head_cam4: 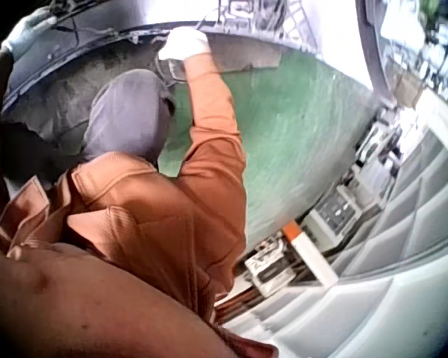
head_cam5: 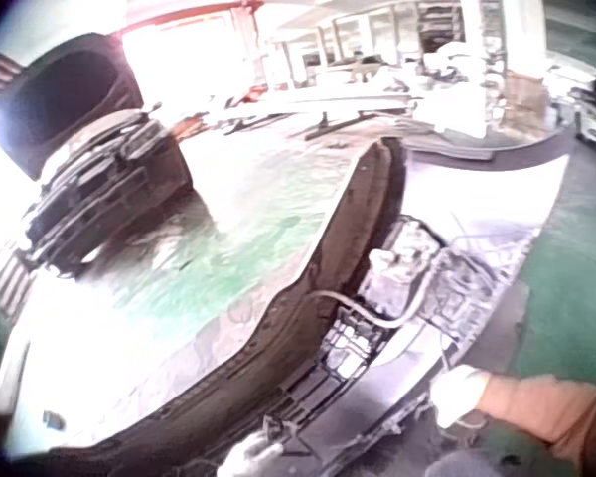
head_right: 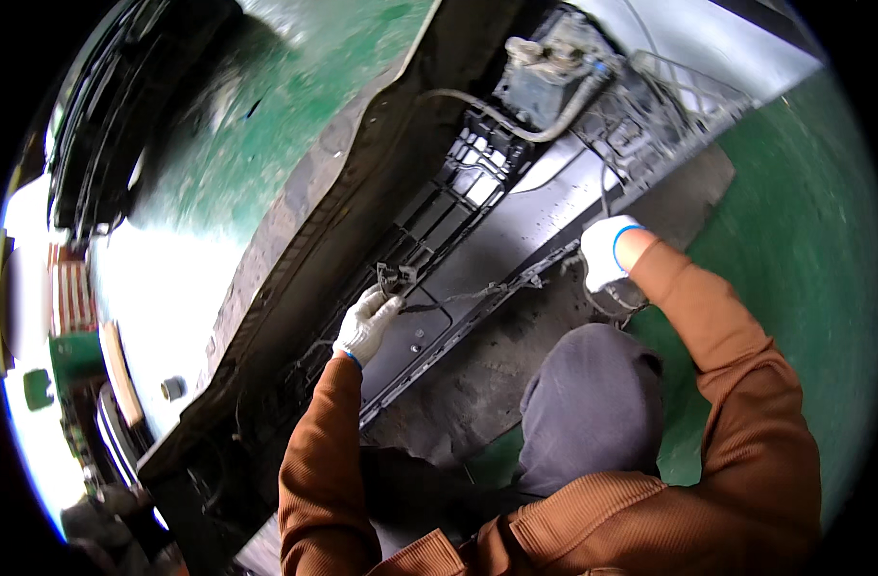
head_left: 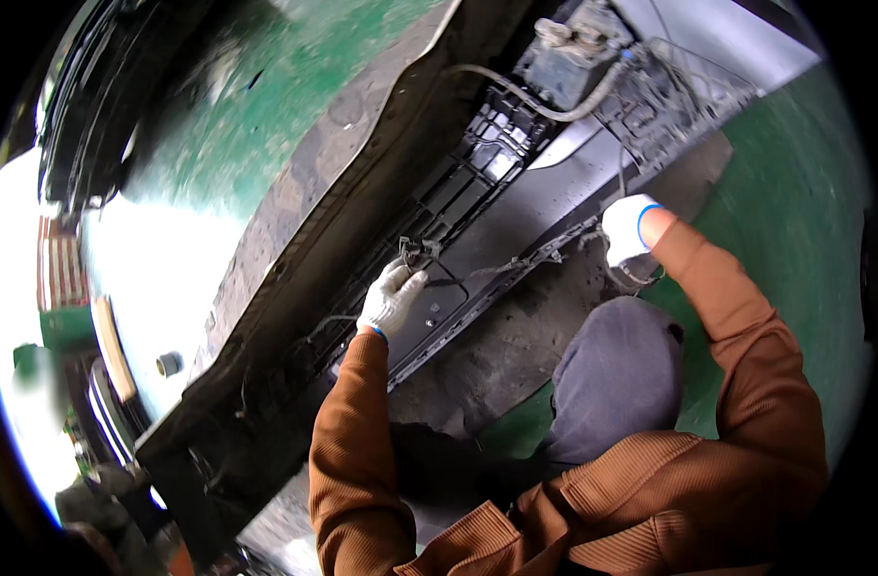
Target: The person works on the rear bumper of a car, removing a small black component and its attached wiring from the bumper's interior. They then reposition the bumper and continue to manipulate the wiring harness and internal components.
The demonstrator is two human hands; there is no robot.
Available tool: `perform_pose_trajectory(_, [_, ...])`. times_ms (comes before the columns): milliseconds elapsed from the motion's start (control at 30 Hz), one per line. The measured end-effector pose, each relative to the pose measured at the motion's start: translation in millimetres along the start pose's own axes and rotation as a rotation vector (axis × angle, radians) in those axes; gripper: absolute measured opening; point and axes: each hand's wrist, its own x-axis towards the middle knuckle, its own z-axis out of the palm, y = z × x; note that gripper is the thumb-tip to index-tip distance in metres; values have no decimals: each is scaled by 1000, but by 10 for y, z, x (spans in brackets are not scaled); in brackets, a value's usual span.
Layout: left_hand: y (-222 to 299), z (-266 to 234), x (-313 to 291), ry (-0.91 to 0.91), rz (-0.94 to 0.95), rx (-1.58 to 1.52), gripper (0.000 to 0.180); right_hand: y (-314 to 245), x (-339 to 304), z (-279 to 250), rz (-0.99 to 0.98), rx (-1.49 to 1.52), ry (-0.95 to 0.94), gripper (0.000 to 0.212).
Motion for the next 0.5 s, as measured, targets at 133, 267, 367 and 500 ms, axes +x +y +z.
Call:
perform_pose_trajectory(133, [143, 156, -253, 288, 84, -11, 29, 278, 72, -506, -112, -32, 28, 41])
perform_pose_trajectory(267, [280, 443, -480, 433, 23, -304, 25, 221, 183, -766, -306, -17, 195, 43])
perform_pose_trajectory(367, [421, 561, -632, 482, 26, -355, 25, -138, 477, -967, -552, 98, 453, 42])
perform_pose_trajectory(500, [717, 553, -784, 486, -5, -437, 26, -1155, 875, -1006, -790, 722, 276, 62])
